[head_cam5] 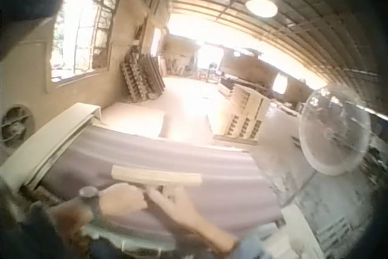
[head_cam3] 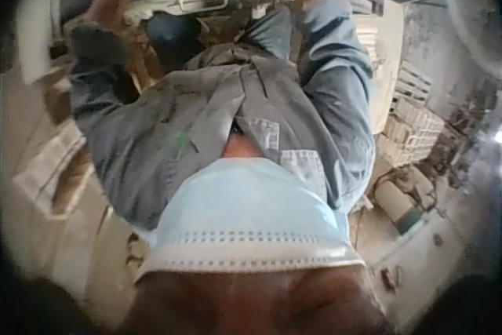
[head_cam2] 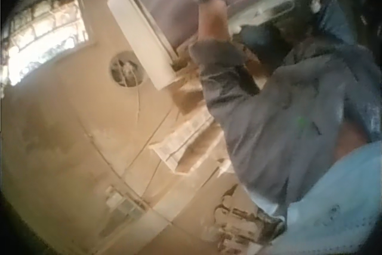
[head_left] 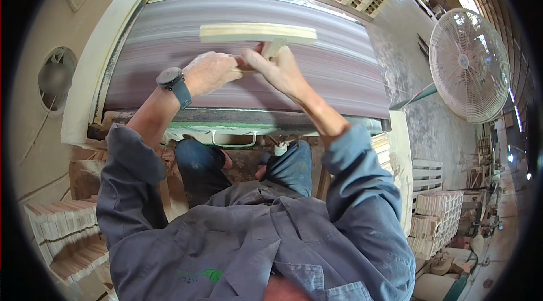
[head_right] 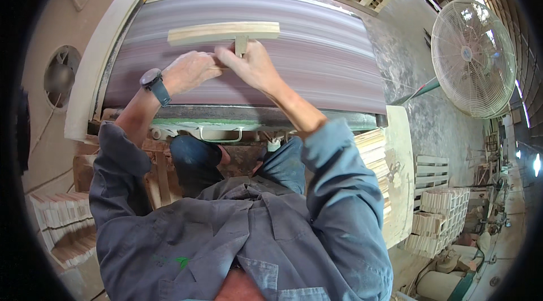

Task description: The person sands wooden pieces against a belt sander, turning them to sand different sides, and stacks them on a table.

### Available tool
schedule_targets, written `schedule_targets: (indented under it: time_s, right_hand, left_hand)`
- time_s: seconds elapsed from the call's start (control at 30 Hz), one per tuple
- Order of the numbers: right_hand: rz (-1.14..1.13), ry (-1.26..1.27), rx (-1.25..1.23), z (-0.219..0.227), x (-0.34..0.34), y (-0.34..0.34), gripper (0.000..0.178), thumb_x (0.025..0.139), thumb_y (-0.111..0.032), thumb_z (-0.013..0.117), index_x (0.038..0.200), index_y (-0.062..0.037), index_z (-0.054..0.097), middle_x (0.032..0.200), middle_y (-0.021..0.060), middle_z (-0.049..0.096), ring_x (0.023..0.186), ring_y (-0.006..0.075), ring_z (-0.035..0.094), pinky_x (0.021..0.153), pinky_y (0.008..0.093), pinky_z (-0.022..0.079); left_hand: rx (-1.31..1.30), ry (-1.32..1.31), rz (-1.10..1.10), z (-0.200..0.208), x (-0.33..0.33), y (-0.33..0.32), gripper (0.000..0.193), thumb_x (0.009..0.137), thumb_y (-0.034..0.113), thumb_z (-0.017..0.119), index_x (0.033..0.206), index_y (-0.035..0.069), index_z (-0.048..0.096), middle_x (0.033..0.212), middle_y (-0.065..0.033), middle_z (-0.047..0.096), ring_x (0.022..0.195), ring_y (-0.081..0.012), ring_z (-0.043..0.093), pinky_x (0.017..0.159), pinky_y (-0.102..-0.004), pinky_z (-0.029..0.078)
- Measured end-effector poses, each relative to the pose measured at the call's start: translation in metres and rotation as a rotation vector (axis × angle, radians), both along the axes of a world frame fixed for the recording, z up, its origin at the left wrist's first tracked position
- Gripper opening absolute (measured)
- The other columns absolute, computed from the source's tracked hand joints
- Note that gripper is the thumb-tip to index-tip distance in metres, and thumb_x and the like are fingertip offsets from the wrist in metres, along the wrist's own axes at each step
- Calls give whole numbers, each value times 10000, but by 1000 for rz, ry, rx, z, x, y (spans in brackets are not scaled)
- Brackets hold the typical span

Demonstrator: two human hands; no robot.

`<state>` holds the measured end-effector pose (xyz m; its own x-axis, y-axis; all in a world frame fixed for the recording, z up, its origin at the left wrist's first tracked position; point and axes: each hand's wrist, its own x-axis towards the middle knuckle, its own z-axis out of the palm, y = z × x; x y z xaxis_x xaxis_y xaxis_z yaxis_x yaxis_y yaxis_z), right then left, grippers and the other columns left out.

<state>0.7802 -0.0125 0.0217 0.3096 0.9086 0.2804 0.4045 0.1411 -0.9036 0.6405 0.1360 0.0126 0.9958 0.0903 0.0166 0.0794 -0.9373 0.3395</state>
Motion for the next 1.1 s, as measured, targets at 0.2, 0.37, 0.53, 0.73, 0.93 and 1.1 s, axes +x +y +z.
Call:
schedule_targets:
  time_s: [0.2, 0.37, 0.53, 0.73, 0.93, 1.1]
  right_hand:
    - [-251, 326, 106, -65, 25, 67, 247, 938, -198, 578, 958, 41, 635, 785, 79, 645, 707, 122, 586, 654, 326, 493]
    - [-226, 136, 121, -98, 44, 108, 242, 894, -191, 578, 952, 39, 632, 816, 150, 655, 739, 232, 624, 712, 383, 494]
    - [-179, -15, 75, -120, 56, 121, 211, 926, -172, 584, 975, 32, 610, 759, 29, 590, 681, 91, 525, 617, 280, 453]
    - [-181, -7, 43, -113, 74, 118, 215, 928, -182, 573, 950, 29, 612, 770, 36, 585, 727, 111, 532, 660, 309, 461]
    - [-248, 36, -20, -113, 107, 83, 273, 892, -233, 564, 954, 28, 617, 840, 193, 655, 799, 315, 640, 759, 405, 489]
    - [-287, 59, 6, -116, 127, 44, 240, 900, -192, 563, 956, 35, 620, 820, 159, 652, 781, 228, 623, 747, 370, 487]
  left_hand:
    - [458, -290, 122, -44, 4, 10, 507, 929, 330, 573, 1294, -18, 521, 1340, -160, 540, 1325, -300, 429, 1106, -436, 310]
    - [383, -170, 159, -69, 5, 23, 642, 962, 399, 510, 1392, -67, 411, 1487, -209, 387, 1408, -318, 326, 1172, -429, 233]
    - [304, -105, 187, -88, 14, 32, 689, 978, 452, 465, 1408, -79, 382, 1503, -240, 344, 1416, -333, 307, 1179, -423, 229]
    - [286, -124, 165, -92, 34, 32, 727, 967, 454, 491, 1412, -104, 354, 1498, -271, 329, 1417, -374, 289, 1177, -440, 230]
    - [275, -122, 107, -92, 71, 9, 785, 965, 518, 452, 1410, -119, 345, 1500, -279, 321, 1425, -372, 276, 1182, -435, 222]
    - [296, -126, 61, -93, 93, -18, 841, 968, 586, 386, 1415, -125, 336, 1514, -278, 298, 1437, -363, 258, 1194, -421, 199]
